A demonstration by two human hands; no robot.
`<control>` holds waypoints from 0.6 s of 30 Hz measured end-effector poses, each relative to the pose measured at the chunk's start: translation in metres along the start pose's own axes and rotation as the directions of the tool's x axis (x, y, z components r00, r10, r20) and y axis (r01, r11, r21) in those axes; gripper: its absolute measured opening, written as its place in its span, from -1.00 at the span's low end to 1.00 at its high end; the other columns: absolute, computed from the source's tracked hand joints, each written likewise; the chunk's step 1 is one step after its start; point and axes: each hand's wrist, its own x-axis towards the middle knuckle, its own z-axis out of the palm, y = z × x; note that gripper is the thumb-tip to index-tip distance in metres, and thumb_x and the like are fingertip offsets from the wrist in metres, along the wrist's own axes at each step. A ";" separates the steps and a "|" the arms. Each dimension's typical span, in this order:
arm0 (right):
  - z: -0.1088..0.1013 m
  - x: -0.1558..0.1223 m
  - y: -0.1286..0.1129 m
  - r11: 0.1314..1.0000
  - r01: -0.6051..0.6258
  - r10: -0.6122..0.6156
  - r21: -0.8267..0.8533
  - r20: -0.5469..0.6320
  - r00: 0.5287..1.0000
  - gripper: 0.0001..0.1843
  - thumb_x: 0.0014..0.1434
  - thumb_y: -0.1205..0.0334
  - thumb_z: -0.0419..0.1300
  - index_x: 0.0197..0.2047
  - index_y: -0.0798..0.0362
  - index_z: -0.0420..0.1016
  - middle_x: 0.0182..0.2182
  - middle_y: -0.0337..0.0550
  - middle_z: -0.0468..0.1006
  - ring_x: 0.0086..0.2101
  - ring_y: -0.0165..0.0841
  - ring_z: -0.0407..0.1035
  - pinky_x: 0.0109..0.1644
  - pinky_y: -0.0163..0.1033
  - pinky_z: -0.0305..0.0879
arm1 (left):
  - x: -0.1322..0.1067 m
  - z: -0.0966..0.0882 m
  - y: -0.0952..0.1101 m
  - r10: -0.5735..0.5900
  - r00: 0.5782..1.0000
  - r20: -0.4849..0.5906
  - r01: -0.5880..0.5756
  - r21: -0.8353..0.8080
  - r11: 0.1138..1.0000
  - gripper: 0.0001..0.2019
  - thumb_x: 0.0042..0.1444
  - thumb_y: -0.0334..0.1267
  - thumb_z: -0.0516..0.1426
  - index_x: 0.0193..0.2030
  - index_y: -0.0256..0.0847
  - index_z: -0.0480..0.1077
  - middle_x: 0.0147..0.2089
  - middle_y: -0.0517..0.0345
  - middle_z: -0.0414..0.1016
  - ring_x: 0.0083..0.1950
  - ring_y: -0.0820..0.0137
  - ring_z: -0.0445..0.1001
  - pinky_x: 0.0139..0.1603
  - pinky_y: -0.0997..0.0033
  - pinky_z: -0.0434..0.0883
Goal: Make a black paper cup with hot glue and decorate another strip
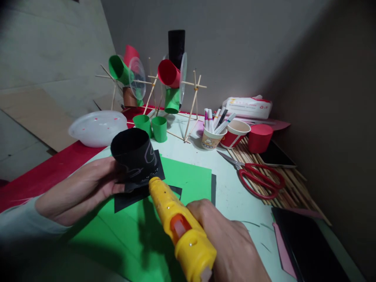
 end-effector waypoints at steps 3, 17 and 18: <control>-0.001 0.002 0.003 0.999 0.032 -0.032 0.000 0.014 0.999 -0.96 0.30 0.26 0.07 -0.22 -0.07 0.26 -0.57 -0.40 0.24 -0.72 -0.49 0.16 -0.70 -0.36 0.10 | 0.001 -0.003 0.000 0.019 0.999 0.049 -0.019 -0.001 1.000 -0.84 0.24 -0.39 0.14 -0.38 -0.30 0.46 -0.28 0.02 0.53 -0.35 0.37 0.51 -0.51 0.50 0.59; -0.008 0.007 0.000 0.999 0.023 -0.022 -0.049 0.017 1.000 -0.87 0.29 0.29 0.09 -0.31 -0.07 0.24 -0.55 -0.36 0.30 -0.66 -0.48 0.23 -0.62 -0.38 0.16 | 0.000 0.000 0.003 0.061 0.997 0.044 -0.057 -0.074 0.996 -0.86 0.13 -0.56 0.19 -0.39 -0.36 0.54 -0.35 0.06 0.57 -0.34 0.28 0.62 -0.36 0.31 0.70; -0.008 0.007 0.000 0.999 0.031 -0.030 -0.044 0.011 0.999 -0.87 0.29 0.30 0.09 -0.31 -0.07 0.25 -0.55 -0.36 0.29 -0.66 -0.49 0.23 -0.62 -0.38 0.15 | 0.001 0.000 0.002 0.078 0.996 0.035 -0.075 -0.080 0.994 -0.85 0.13 -0.56 0.19 -0.42 -0.36 0.54 -0.37 0.09 0.56 -0.34 0.28 0.63 -0.33 0.30 0.71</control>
